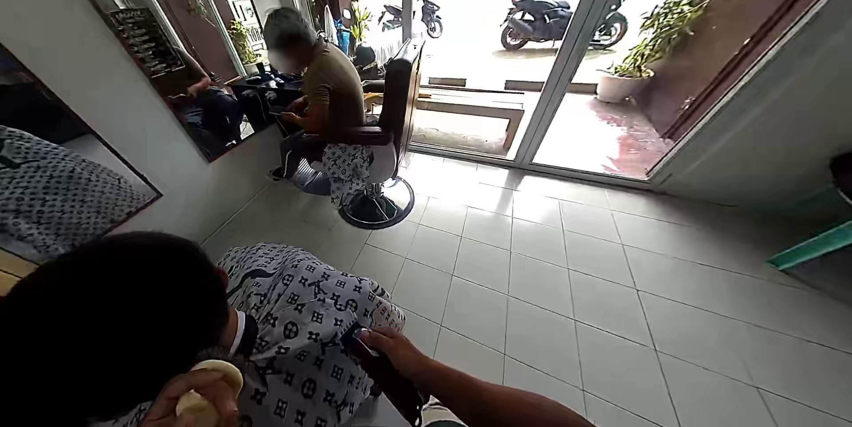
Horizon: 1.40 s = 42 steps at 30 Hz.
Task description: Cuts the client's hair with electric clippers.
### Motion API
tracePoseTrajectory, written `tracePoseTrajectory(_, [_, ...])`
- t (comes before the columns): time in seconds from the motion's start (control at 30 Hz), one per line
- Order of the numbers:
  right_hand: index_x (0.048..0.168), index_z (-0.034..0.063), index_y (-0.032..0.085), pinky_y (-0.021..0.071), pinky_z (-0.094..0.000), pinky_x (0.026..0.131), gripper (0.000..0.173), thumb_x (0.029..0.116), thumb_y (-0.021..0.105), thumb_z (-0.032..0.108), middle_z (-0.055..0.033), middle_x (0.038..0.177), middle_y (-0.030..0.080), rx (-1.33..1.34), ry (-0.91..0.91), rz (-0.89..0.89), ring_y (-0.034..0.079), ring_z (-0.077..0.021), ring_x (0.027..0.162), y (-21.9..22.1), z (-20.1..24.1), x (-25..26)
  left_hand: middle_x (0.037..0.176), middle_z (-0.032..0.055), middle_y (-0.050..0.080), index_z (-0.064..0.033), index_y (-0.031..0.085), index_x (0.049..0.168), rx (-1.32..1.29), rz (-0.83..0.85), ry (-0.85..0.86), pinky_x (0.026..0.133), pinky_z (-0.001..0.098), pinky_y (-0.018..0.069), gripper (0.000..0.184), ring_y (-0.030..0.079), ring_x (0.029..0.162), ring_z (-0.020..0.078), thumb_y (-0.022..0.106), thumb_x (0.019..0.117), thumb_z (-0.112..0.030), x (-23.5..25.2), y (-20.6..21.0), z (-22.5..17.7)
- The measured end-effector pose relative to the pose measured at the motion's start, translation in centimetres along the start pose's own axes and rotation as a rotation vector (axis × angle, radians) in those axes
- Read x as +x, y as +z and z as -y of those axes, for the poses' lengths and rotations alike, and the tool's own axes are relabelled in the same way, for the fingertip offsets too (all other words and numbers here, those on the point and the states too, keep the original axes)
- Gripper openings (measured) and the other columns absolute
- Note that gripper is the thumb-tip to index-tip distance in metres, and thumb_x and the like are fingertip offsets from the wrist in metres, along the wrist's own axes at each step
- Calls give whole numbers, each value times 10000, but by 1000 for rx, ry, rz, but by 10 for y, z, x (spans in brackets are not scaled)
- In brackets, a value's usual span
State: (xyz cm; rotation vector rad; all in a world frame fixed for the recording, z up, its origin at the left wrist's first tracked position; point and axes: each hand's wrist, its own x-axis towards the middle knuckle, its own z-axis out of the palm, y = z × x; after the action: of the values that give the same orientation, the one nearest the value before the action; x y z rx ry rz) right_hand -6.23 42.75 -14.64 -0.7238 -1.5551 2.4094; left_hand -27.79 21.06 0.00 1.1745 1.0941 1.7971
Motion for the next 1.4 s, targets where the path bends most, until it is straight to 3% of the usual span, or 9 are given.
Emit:
tracePoseTrajectory(0.07, [1182,43,587,580,-313,680,366,1080,421,354,-20,864,650,-1,-15,-15,648,-103,710,25,-15,-12,1030,-32,772,-293,710,1233,104,-7,81,575,175,576,259,722,751,52,576,1037,-395,-8,-10,-16])
tracePoseTrajectory(0.2, [1202,57,578,584,-291,650,347,1065,434,342,-16,875,671,98,-6,-46,659,-97,697,66,-34,-35,976,14,780,-239,735,1174,188,-2,-156,499,172,550,247,724,711,59,676,975,-374,-20,-28,-10])
tracePoseTrajectory(0.3, [1185,53,572,587,-298,629,327,1038,464,324,-22,874,679,83,-16,-47,663,-108,685,77,-36,-43,939,-26,773,-242,745,1142,264,-71,-97,517,164,538,263,701,690,44,678,961,-421,-22,-31,-11])
tracePoseTrajectory(0.37, [1141,36,572,582,-288,594,320,1024,439,302,-13,822,671,16,-11,-48,647,-97,635,93,-27,-44,989,-24,763,-159,662,1216,271,-13,-247,532,171,535,307,702,735,44,587,982,-342,-38,-30,-15])
tracePoseTrajectory(0.47, [1056,25,609,581,-264,614,294,1038,415,247,22,776,665,-125,-86,-57,639,-61,633,119,-2,-32,993,-19,746,-56,647,1243,355,51,-407,560,199,543,334,678,717,35,639,980,-262,-81,-13,-7])
tracePoseTrajectory(0.6, [1109,-33,622,575,-302,708,298,1076,470,220,-45,847,653,-345,-145,-50,649,-98,721,153,27,2,974,12,734,-30,697,1178,511,-235,-436,616,211,550,279,659,714,26,650,983,-223,-170,0,19])
tracePoseTrajectory(0.77, [1049,-28,652,554,-342,740,303,1031,623,273,-97,830,656,-475,-134,-17,645,-151,745,188,44,32,926,21,740,-11,675,1120,443,-760,-529,500,186,508,183,668,667,32,597,988,-111,-269,6,62])
tracePoseTrajectory(0.87, [1061,-15,665,535,-376,730,400,992,675,379,-115,843,663,-559,-134,-39,630,-180,743,199,47,45,908,53,743,-10,673,1084,381,-917,-639,472,209,496,140,686,681,76,583,1011,-88,-299,10,69])
tracePoseTrajectory(1.4, [1117,-9,629,529,-375,748,377,996,676,344,-105,850,654,-598,-281,-42,625,-173,762,203,51,46,918,28,746,-24,678,1079,393,-864,-515,500,185,518,136,699,717,51,581,997,-72,-277,11,66])
